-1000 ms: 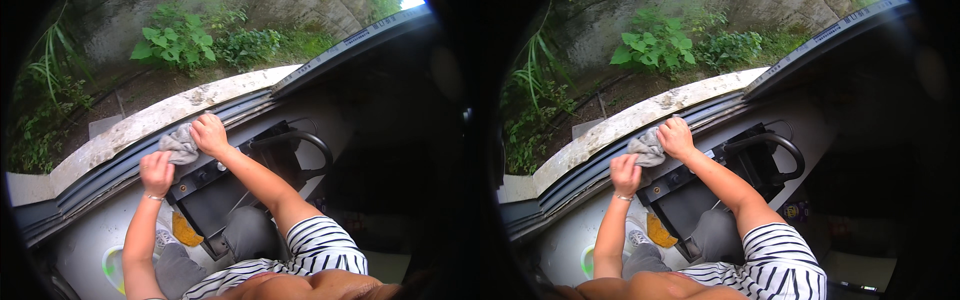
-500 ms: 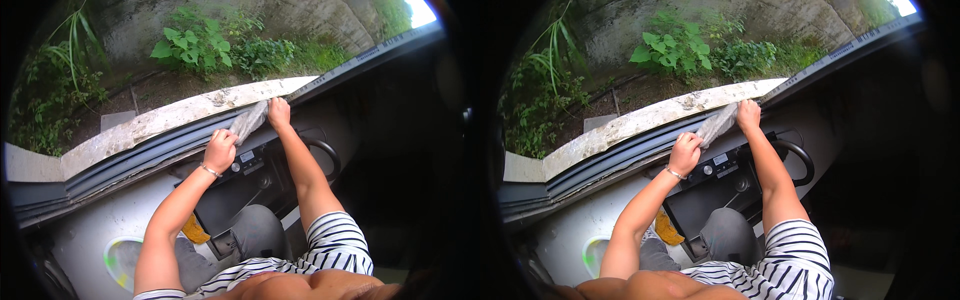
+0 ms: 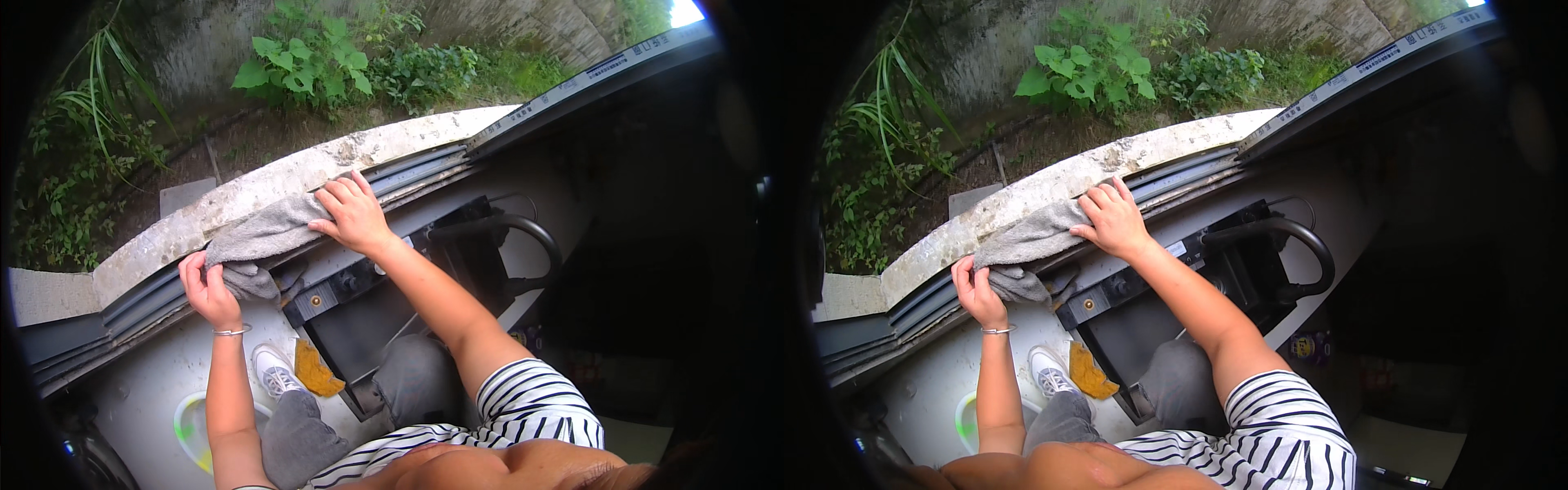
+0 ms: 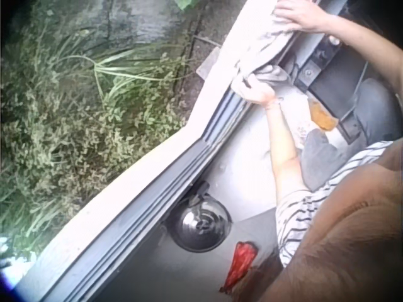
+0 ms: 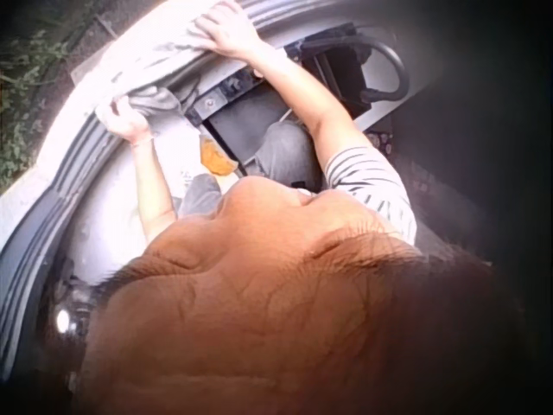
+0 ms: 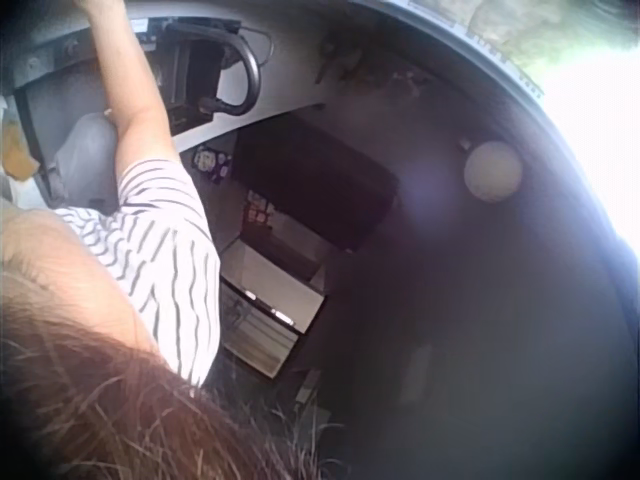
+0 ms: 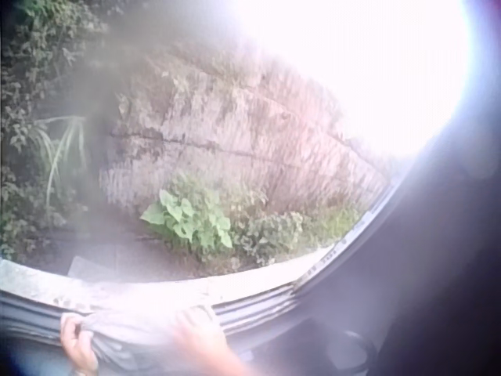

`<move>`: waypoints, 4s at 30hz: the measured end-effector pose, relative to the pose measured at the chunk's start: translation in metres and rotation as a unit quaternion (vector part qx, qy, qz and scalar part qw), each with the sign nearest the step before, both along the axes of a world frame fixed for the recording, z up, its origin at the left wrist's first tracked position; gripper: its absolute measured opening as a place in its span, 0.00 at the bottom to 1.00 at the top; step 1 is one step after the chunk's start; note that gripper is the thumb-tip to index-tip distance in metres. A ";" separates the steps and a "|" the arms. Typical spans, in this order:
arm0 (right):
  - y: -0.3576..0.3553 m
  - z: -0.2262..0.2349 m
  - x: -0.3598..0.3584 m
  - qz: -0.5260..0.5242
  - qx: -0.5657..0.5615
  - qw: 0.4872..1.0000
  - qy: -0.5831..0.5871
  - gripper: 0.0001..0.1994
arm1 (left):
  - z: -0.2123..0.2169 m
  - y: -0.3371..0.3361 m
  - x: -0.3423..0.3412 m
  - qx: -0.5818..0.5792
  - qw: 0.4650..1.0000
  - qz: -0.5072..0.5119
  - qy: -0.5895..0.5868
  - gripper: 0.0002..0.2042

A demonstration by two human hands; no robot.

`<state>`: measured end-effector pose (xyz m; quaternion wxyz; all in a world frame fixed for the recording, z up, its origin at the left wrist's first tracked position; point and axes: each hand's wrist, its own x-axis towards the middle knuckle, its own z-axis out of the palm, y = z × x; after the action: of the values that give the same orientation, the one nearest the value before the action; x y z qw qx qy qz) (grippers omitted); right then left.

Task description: The person wipes the interior window frame and sill of a vehicle using a grey cloth. They repeatedly rub the rubber seal and the metal frame, moving the cloth back and forth along the length of the window opening. The person adjusts the cloth in their hands to continue wiping different sections of the frame.

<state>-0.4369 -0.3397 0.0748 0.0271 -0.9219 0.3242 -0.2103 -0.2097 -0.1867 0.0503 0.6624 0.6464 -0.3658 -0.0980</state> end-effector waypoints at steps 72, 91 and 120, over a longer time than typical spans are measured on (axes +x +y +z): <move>-0.013 -0.012 -0.029 -0.001 0.006 1.000 0.028 0.33 | -0.013 -0.026 -0.007 0.098 0.954 -0.121 -0.255 0.10; -0.077 -0.008 -0.093 -0.059 -0.095 0.988 0.104 0.19 | 0.009 -0.074 -0.078 0.076 0.934 -0.178 -0.301 0.08; 0.064 0.023 -0.089 -0.043 0.634 0.604 -0.481 0.25 | 0.004 -0.040 -0.138 -0.023 0.706 -0.371 0.603 0.27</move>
<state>-0.5256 -0.2755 0.0974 0.7476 -0.4248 0.3559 -0.3660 -0.3478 -0.2270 0.0540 0.6666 0.2460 -0.1006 -0.6965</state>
